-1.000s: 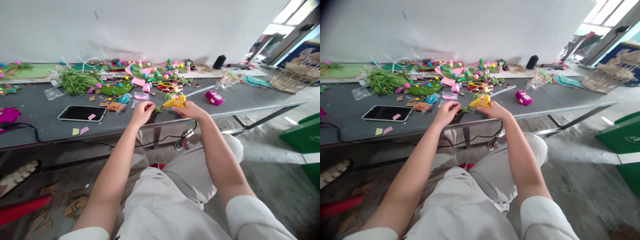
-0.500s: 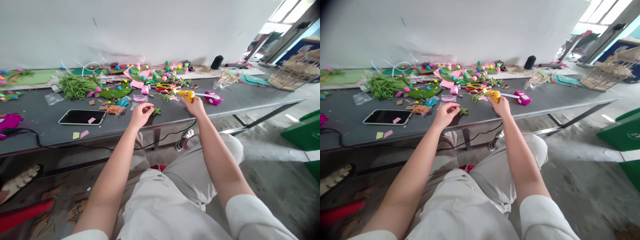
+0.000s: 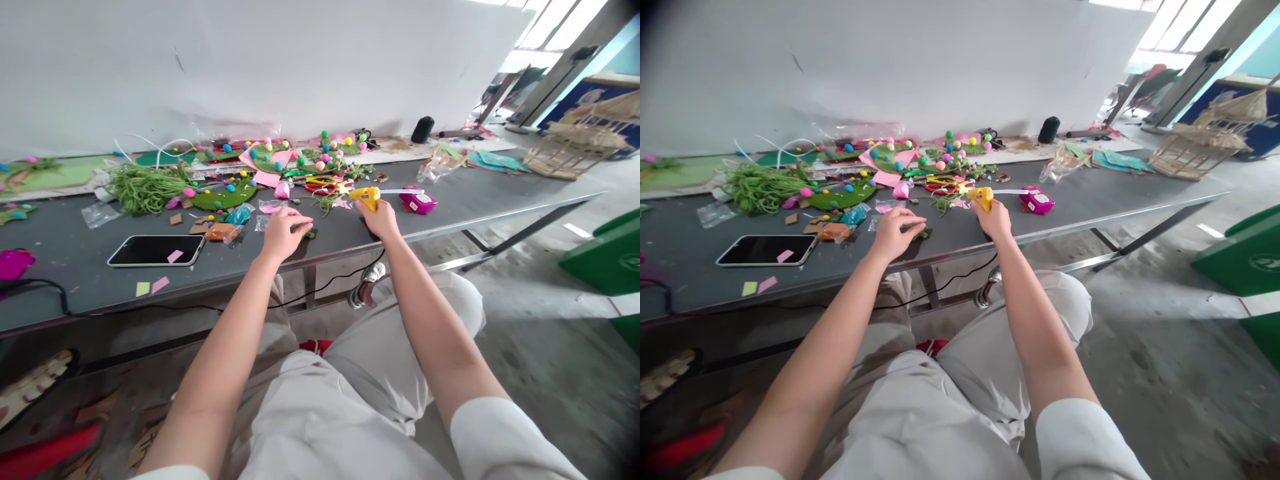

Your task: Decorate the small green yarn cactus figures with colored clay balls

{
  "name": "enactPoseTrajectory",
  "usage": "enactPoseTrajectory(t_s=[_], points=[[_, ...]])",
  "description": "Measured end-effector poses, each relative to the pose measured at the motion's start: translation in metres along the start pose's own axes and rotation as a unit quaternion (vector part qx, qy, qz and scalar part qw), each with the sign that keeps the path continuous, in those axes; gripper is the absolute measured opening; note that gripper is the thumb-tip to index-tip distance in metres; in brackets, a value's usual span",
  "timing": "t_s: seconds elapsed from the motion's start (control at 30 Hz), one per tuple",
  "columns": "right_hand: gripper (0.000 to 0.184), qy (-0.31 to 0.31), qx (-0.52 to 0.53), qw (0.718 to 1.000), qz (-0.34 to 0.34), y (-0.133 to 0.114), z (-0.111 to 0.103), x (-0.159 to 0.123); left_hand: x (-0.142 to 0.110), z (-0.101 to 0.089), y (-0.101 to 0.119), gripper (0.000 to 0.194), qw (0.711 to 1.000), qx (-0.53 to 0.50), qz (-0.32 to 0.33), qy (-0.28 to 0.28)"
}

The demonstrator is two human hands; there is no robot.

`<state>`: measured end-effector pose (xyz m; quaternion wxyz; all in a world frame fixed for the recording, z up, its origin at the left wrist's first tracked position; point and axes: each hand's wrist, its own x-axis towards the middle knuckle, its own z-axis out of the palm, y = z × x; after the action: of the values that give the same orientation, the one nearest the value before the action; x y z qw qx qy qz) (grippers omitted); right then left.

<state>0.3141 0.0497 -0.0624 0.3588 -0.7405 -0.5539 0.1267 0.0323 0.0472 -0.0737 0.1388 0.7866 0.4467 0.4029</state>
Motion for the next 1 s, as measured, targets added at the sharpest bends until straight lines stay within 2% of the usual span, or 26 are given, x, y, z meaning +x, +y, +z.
enactPoseTrajectory(t_s=[0.37, 0.63, 1.0], points=[[0.042, -0.009, -0.006, 1.0, 0.003, -0.004, -0.002, -0.002, 0.0, 0.005, -0.002, 0.029, 0.999, 0.025, -0.035, -0.032], [0.042, -0.017, -0.004, 1.0, 0.004, -0.003, -0.003, -0.002, -0.006, -0.007, 0.0, 0.037, 0.998, -0.023, -0.052, -0.014], [0.041, -0.019, 0.001, 1.0, 0.001, -0.005, -0.004, -0.003, -0.012, -0.006, 0.002, 0.027, 1.0, -0.002, -0.005, -0.026]])
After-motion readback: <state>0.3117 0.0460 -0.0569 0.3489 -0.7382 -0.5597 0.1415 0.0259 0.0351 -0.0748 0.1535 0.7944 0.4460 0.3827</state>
